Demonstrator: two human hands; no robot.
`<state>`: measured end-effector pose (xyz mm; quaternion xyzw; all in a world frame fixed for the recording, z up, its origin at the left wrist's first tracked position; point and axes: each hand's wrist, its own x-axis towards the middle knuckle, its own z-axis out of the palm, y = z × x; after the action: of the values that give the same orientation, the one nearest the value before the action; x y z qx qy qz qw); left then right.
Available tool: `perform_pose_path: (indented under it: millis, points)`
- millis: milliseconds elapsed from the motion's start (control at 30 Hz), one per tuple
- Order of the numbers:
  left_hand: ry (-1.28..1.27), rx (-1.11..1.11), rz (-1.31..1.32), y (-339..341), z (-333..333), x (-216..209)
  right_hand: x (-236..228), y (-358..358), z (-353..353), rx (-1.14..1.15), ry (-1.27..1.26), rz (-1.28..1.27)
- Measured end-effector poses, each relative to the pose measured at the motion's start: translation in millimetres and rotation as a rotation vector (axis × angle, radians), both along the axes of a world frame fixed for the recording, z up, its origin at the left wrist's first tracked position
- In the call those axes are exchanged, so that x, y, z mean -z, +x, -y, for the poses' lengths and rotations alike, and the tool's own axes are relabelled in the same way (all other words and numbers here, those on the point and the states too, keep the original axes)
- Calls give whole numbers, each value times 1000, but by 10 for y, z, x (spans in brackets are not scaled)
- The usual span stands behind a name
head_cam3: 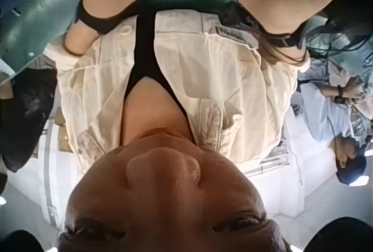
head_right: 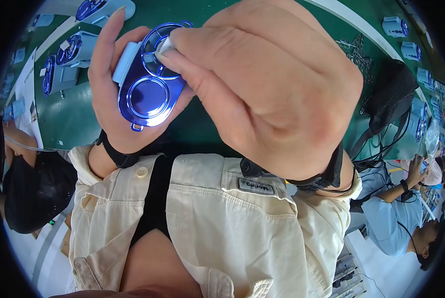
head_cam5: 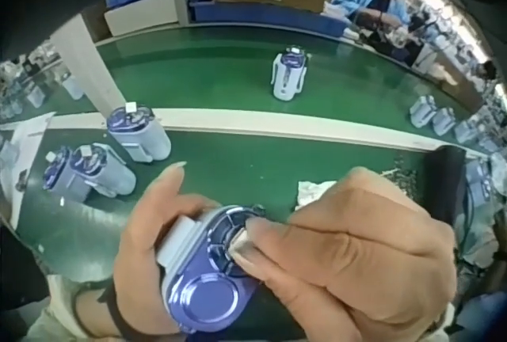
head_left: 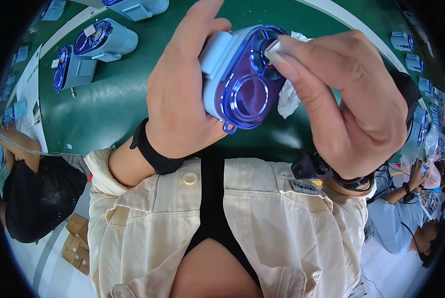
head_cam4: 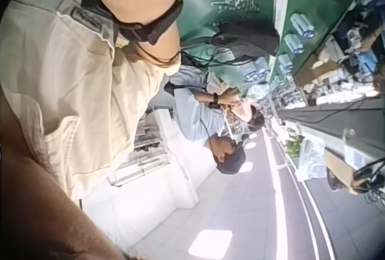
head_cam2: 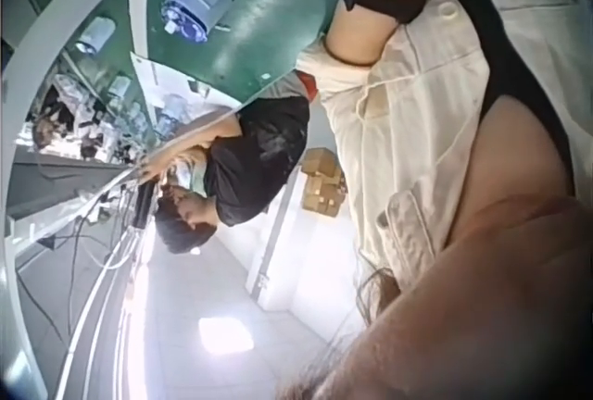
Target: The person wipes the top of a blue and white device with a cloth, inserts a small white component into a slot, and then places it on a conveyor belt.
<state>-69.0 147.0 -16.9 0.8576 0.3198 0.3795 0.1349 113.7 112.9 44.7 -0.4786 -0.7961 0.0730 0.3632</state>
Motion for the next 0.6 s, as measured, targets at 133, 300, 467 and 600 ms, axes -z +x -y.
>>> perform_pose_path:
  millis: [133,300,467,600]
  points:
    - [16,12,-13,-8,5,8,36,2,15,-26,62,3]
    - [60,20,-27,-13,-3,-19,85,15,-9,-65,154,11]
    - [106,30,-2,22,-47,-4,156,55,-77,-94,273,34]
    - [77,-19,38,31,-3,75,195,13,-83,-83,311,62]
